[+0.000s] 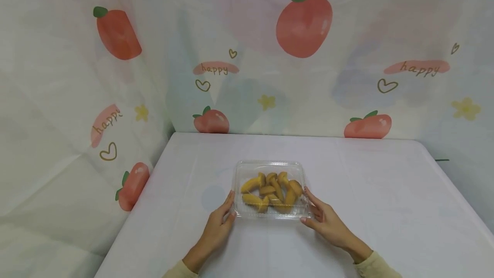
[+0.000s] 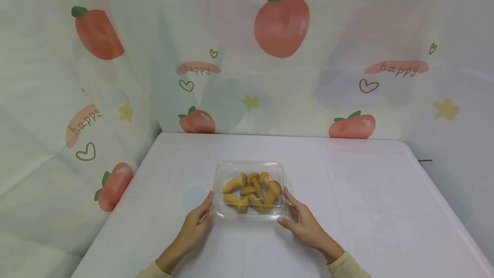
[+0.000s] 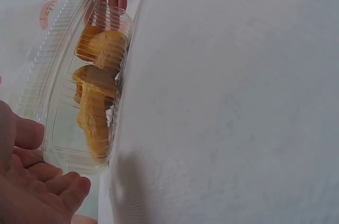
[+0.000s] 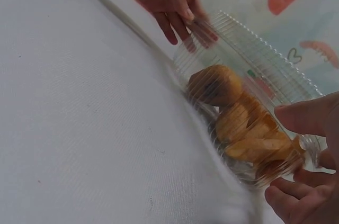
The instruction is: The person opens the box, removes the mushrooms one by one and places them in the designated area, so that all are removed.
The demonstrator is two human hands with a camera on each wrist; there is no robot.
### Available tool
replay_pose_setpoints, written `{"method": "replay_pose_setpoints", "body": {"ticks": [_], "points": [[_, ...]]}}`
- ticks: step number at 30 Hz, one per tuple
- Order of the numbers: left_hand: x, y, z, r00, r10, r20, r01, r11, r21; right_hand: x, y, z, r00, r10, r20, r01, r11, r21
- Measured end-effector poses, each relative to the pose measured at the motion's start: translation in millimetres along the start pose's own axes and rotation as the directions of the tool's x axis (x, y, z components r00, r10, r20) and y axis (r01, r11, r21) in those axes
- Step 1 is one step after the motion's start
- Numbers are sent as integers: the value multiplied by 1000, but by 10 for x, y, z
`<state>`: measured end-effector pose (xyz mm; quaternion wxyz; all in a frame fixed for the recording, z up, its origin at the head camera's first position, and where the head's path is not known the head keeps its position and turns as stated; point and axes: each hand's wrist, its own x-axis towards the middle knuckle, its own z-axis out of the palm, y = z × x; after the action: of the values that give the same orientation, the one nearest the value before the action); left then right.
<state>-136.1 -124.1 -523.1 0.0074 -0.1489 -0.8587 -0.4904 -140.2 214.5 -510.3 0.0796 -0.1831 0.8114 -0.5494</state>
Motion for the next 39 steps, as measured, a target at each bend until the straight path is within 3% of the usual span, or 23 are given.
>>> {"method": "replay_pose_setpoints", "body": {"ticks": [6, 11, 18, 29, 39], "points": [[-16, 24, -16, 999, -1, -37, 3, 999, 53, 7, 2, 10, 1000, 10, -25, -10, 1000, 20], [-11, 10, -12, 998, 38, -48, -33, 995, 90, 1, 6, 23, 1000, 10, -26, -9, 1000, 15], [6, 25, -8, 998, 44, -49, -38, 993, 112, 3, 18, 59, 998, -54, -43, 53, 998, -25], [6, 33, -4, 997, 65, -41, -60, 991, 119, -22, 37, 119, 984, -162, -70, 168, 983, 75], [14, 55, 3, 998, 46, -51, -40, 992, 118, -39, 16, 145, 988, -127, -90, 131, 991, 41]]}}
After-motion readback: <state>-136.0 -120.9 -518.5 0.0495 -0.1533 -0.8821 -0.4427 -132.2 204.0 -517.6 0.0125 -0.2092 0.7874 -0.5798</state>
